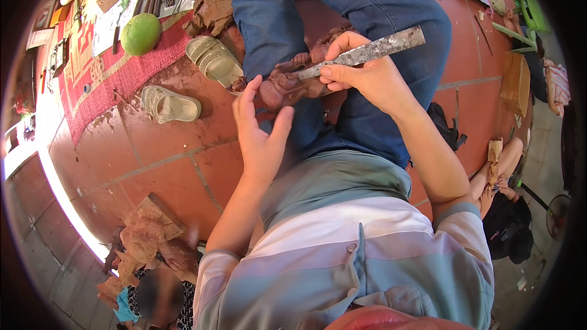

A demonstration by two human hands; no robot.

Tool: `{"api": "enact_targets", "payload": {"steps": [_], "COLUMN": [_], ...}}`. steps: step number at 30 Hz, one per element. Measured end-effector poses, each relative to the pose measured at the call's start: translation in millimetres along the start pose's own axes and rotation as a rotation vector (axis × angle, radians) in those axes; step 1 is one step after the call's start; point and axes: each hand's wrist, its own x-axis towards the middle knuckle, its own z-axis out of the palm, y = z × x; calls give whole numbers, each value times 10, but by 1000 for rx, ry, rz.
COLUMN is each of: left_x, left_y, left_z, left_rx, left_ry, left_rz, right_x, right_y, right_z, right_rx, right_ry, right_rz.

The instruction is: The person sits cross-legged on the floor and carves a wooden sculpture of a figure using a chisel and a mallet. They hold the sculpture in their left hand and strike the chisel with the mallet in their right hand to shape the wood, occasionally pausing to inspect the details.

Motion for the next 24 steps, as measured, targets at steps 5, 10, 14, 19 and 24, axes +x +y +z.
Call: {"api": "enact_targets", "payload": {"steps": [5,10,14,19,24], "left_x": [68,46,1,-145,-184], "left_y": [-149,-195,-202,-62,344], "left_z": [49,145,101,0,273], "left_rx": [-664,-707,-506,4,-113], "left_ry": [-204,-152,-131,55,-402], "left_rz": [-493,-458,-462,-8,-42], "right_x": [-71,69,59,59,50], "right_y": [64,140,140,121,100], "right_z": [105,290,241,236,191], "right_rx": [103,36,168,216,160], "right_ry": [69,72,33,64,45], "right_rz": [-116,-203,-97,-95,-136]}}
